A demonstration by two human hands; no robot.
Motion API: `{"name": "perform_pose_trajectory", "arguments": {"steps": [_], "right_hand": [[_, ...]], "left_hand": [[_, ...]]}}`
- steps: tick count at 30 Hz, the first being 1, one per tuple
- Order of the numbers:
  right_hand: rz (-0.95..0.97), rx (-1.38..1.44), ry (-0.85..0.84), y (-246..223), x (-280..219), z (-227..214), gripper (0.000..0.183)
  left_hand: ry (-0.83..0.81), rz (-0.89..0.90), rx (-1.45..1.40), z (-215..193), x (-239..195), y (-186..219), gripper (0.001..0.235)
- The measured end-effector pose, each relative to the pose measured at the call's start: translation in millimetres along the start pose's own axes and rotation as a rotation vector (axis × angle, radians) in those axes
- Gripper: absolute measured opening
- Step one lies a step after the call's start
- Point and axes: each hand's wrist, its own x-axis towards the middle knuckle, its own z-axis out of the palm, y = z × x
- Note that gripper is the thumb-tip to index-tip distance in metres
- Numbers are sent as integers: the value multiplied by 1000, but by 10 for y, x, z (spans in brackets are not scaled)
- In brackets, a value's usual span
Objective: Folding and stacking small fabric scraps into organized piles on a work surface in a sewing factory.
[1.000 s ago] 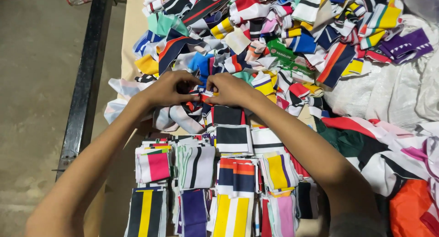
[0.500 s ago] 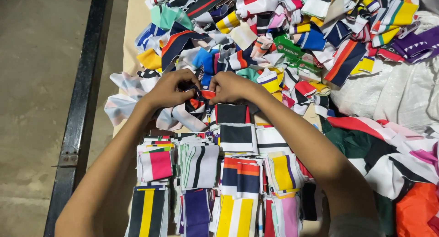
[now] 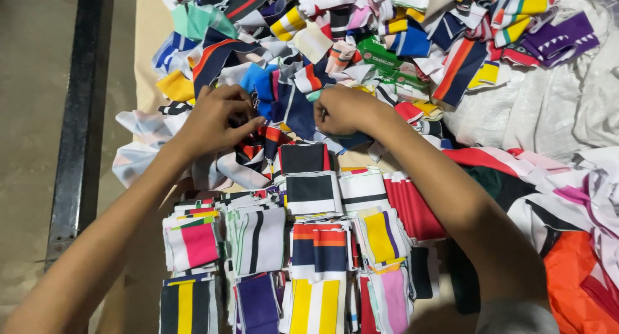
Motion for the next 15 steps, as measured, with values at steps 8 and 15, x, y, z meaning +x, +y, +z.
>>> {"name": "perform_pose_trajectory", "arguments": {"steps": [8,15], "right_hand": [[130,-169,-47,306,-343,65,40],[-10,-135,128,379,-350,186,24]], "left_hand": [[-149,403,170,493,641,322,28],[-417,313,355,1020,968,395,47]]}}
